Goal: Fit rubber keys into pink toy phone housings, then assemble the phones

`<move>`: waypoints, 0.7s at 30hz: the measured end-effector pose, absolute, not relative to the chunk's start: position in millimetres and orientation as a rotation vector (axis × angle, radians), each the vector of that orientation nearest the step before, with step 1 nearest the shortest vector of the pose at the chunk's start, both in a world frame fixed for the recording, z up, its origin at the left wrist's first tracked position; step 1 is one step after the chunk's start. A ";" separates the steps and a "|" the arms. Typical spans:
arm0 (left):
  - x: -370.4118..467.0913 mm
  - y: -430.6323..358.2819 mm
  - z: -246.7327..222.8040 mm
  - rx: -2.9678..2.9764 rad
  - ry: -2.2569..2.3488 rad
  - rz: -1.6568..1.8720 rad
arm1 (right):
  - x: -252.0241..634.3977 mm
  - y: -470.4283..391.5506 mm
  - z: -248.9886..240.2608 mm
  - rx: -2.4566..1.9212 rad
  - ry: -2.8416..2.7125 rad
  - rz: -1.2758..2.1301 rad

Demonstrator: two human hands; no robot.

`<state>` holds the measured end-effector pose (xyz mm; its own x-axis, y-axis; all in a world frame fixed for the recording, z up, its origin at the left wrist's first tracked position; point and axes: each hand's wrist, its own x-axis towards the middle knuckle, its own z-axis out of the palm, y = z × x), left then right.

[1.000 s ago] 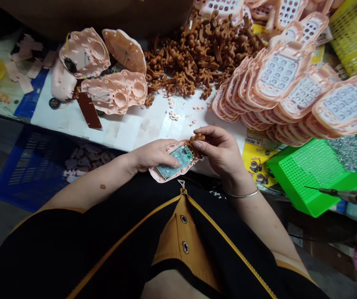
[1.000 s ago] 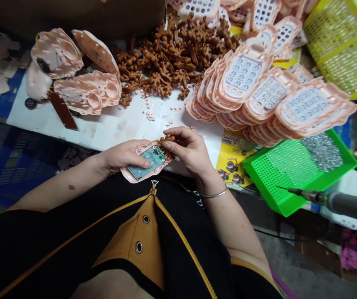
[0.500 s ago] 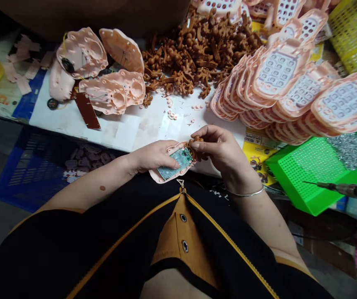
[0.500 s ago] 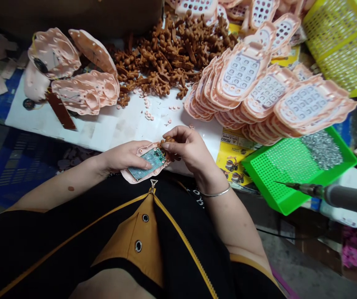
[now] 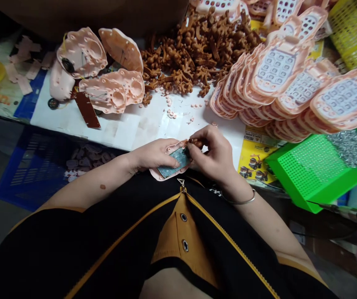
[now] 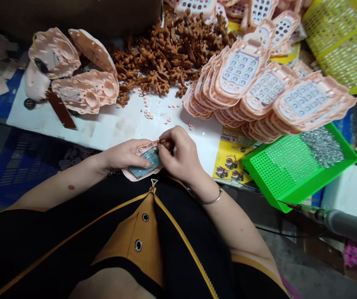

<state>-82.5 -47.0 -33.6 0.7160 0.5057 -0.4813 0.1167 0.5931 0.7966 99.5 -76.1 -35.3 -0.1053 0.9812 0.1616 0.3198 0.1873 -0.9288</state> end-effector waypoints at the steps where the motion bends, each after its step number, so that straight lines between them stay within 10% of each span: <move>1: -82.7 -47.2 -34.0 0.940 0.744 0.249 | 100.2 -76.5 -36.4 -1.279 -1.486 1.084; 21: -89.5 -45.2 -39.8 0.733 0.685 0.296 | 126.1 -83.2 -44.6 -1.233 -1.083 1.637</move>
<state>-89.5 -45.2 -39.8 0.7460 0.4741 -0.4676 -0.0164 0.7151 0.6989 126.1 -83.2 -44.6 -0.2039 0.9357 -0.2880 -0.1011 -0.3127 -0.9445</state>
